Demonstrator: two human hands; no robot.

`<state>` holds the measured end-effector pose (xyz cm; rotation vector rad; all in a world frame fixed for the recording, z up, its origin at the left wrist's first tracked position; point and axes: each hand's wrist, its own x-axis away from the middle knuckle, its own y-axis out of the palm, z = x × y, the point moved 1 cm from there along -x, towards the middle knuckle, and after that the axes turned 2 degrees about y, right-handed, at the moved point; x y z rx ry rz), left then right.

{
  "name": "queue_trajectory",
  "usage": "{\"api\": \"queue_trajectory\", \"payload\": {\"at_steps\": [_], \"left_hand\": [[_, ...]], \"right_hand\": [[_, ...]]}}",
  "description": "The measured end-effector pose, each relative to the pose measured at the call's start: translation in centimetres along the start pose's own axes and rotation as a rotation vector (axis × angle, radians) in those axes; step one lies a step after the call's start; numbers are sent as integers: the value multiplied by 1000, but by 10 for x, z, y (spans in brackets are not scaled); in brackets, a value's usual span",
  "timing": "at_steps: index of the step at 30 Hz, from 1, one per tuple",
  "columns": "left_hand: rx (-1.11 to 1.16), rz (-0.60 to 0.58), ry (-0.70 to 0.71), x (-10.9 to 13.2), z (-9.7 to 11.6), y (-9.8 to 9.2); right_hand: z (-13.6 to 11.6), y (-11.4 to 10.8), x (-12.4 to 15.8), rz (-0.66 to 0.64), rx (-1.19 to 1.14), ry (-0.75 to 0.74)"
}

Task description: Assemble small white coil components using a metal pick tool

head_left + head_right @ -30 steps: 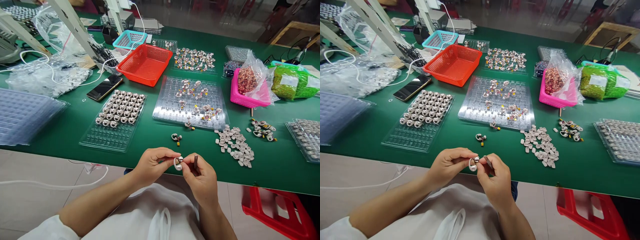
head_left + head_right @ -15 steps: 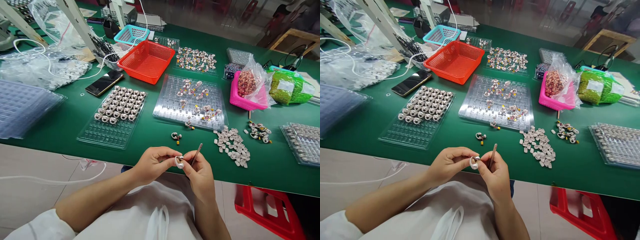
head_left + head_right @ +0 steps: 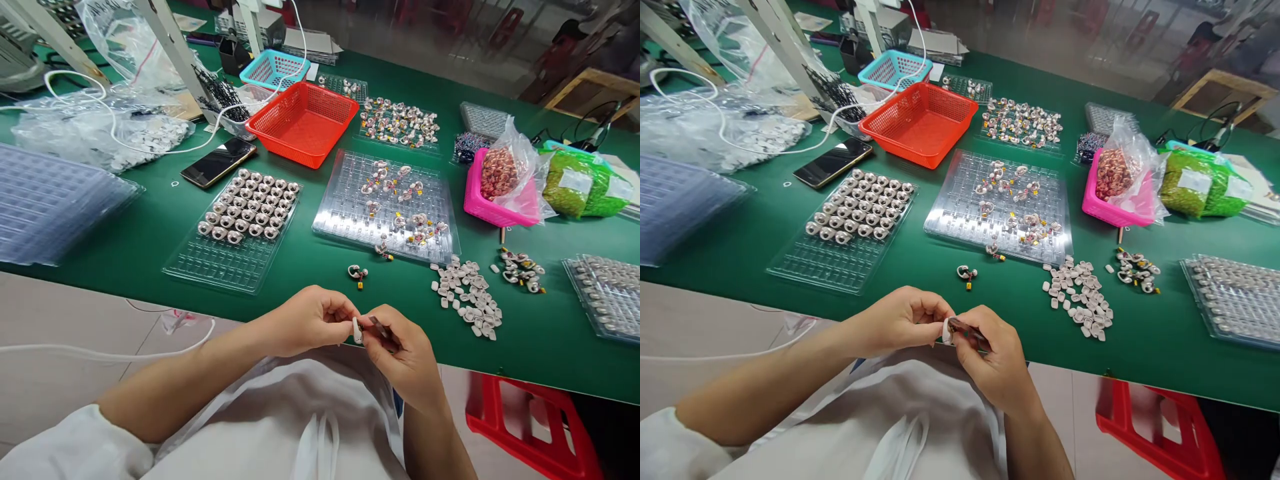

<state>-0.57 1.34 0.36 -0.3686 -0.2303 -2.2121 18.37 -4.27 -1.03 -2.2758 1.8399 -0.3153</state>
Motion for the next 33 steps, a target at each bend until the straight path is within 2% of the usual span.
{"api": "queue_trajectory", "payload": {"at_steps": [3, 8, 14, 21, 28, 33], "left_hand": [[30, 35, 26, -2, 3, 0], [235, 78, 88, -2, -5, 8], [289, 190, 128, -1, -9, 18], [191, 267, 169, 1, -7, 19], [135, 211, 189, 4, -9, 13], [284, 227, 103, 7, -6, 13]], "right_hand": [[4, 2, -2, 94, -52, 37], [19, 17, -1, 234, -314, 131], [25, 30, -2, 316, -502, 46], [21, 29, -2, 299, -467, -69], [16, 29, -6, 316, -473, -72], [8, 32, -10, 241, -501, -60]]}}
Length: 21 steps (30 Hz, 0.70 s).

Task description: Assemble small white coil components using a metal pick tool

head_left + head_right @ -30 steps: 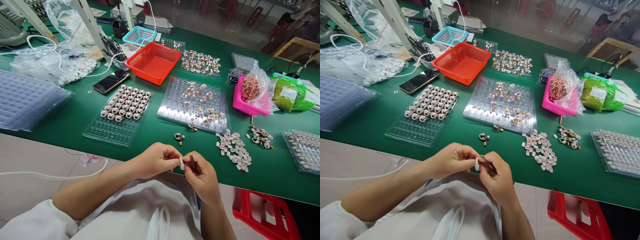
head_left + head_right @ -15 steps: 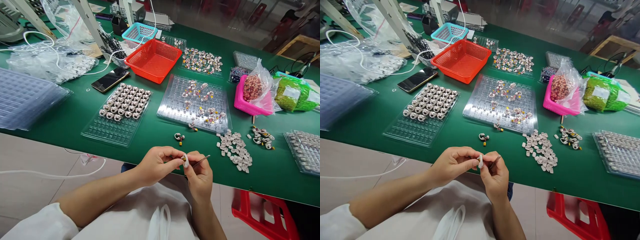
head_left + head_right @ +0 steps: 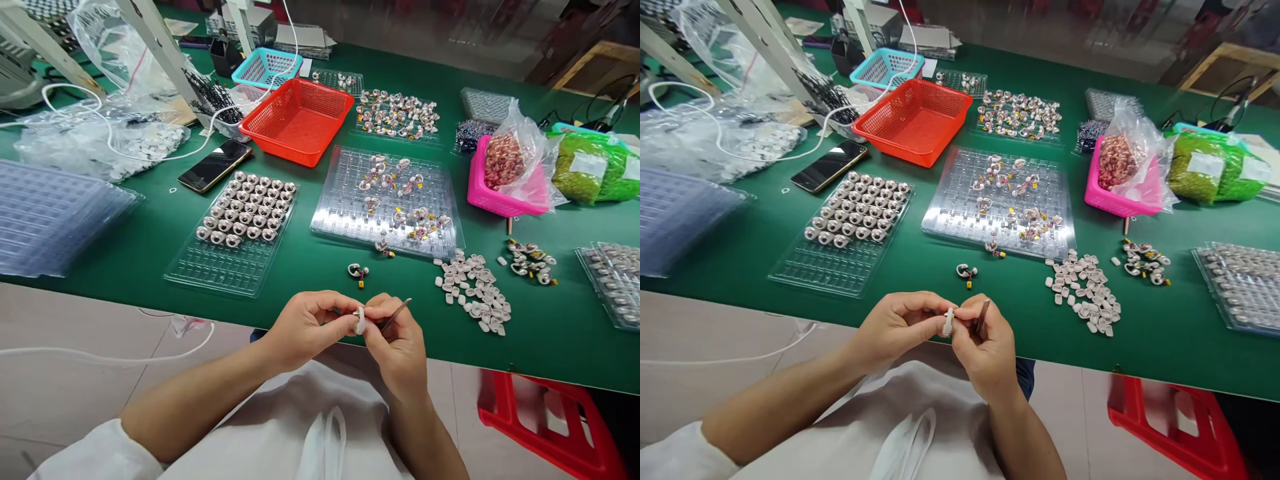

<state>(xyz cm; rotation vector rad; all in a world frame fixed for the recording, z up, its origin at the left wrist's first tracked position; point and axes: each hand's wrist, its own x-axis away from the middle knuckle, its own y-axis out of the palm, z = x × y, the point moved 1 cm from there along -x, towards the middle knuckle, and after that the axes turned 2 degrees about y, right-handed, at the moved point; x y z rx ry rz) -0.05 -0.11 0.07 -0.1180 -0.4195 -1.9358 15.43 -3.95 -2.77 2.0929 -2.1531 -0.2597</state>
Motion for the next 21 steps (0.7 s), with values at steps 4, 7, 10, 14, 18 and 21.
{"api": "queue_trajectory", "payload": {"at_steps": [4, 7, 10, 14, 18, 21], "left_hand": [[102, 15, -75, -2, -1, -1], [162, 23, -109, -6, -5, -6], [277, 28, -143, -9, -6, -8], [358, 60, -157, -9, -4, -5], [359, 104, -129, -9, -3, -1], [338, 134, -105, -7, -4, 1]], "right_hand": [[-3, -11, 2, -37, 111, 22], [-5, -31, 3, 33, 190, -48], [-7, -49, 4, 131, 293, -152], [-9, -57, 12, 203, 192, -217], [-8, -44, 25, 197, 80, -321], [-5, -33, 31, 163, 67, -368]]}}
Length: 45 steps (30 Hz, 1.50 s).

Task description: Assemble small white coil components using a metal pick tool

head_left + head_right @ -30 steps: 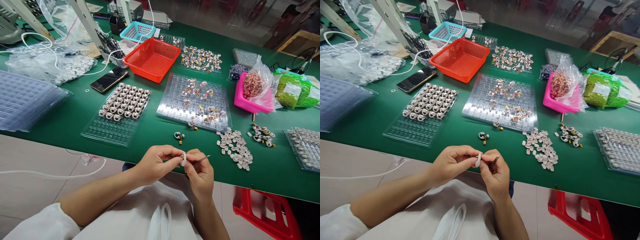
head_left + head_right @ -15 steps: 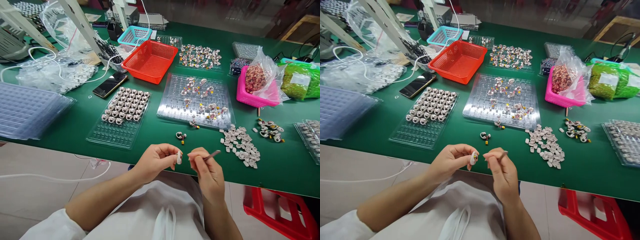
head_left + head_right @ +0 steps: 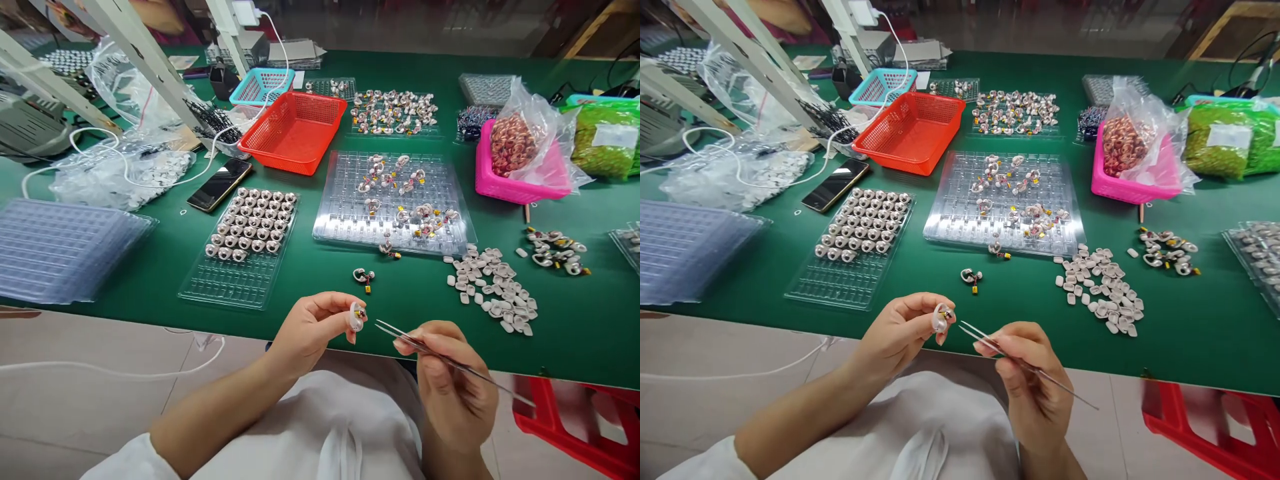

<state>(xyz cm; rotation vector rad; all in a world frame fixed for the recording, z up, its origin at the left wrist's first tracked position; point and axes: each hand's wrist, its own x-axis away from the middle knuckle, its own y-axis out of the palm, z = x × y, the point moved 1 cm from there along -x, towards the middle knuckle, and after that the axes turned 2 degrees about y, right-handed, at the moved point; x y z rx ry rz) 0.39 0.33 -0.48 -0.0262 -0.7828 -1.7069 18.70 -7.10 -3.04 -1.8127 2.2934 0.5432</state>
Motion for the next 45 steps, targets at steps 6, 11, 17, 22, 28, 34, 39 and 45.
{"api": "queue_trajectory", "payload": {"at_steps": [6, 11, 17, 22, 28, 34, 39, 45], "left_hand": [[-24, 26, 32, 2, -1, 1], [-21, 23, 43, 2, -3, 1], [-13, 15, 40, 1, -3, 2], [-15, 16, 25, 1, -3, 2], [-72, 16, -18, 3, 0, 0], [-98, -18, -84, 5, 4, 0], [-114, -16, -126, 5, 6, -1], [-144, -35, -126, 5, 7, -2]], "right_hand": [[4, 8, 1, -23, 17, -51], [7, 9, 1, -32, 31, -68], [11, 11, 2, -11, 6, -44], [11, 12, -2, -32, -74, 30], [11, 10, -19, -64, -213, 146], [10, 3, -36, -183, -280, 238], [-5, -6, -51, -348, -100, 142], [-37, -9, -67, -630, 249, -105]]}}
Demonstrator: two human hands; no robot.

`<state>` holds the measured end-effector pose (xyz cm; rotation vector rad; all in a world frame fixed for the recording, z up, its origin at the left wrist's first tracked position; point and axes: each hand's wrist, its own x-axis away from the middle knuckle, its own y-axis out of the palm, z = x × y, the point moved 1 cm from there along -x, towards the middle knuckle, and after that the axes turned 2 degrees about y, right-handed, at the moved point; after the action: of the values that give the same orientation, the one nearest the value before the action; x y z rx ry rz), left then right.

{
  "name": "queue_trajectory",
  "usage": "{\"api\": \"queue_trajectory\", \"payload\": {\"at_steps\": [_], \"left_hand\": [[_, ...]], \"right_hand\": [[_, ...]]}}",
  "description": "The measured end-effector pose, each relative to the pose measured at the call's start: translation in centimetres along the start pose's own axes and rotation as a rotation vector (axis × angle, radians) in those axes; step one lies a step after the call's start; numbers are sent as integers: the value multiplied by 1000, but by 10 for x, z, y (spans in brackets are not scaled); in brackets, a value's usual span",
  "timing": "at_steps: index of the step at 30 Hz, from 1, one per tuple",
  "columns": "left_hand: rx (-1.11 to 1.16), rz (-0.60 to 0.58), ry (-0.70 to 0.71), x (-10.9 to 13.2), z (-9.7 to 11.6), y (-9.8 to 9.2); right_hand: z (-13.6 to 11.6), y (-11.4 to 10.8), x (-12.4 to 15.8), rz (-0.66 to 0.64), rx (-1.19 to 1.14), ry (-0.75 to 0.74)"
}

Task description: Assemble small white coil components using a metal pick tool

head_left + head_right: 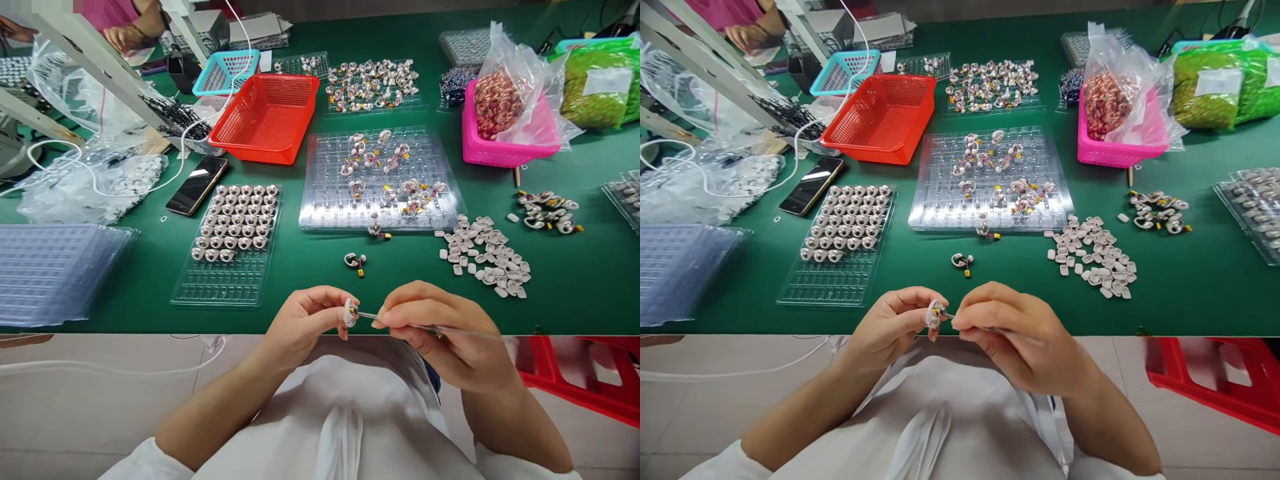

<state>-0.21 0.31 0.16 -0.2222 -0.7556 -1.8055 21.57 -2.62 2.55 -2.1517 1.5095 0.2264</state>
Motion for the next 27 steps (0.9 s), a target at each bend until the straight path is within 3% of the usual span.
{"api": "queue_trajectory", "payload": {"at_steps": [5, 9, 12, 16, 18, 27], "left_hand": [[-26, 11, 25, -1, -3, 2], [-5, 22, 11, -5, -6, 4], [69, -32, -53, -8, -7, 4], [170, -106, -110, -11, -6, 3], [193, -120, -120, -12, -7, 3], [202, -124, -144, -11, -10, 6]], "right_hand": [[-19, 7, -5, -193, 272, 4], [-23, 17, 0, -227, 414, -203], [-17, 18, 11, -78, 355, -188], [-4, 21, 34, 330, 116, 2], [1, 27, 42, 444, 36, 25], [13, 40, 50, 370, 46, -37]]}}
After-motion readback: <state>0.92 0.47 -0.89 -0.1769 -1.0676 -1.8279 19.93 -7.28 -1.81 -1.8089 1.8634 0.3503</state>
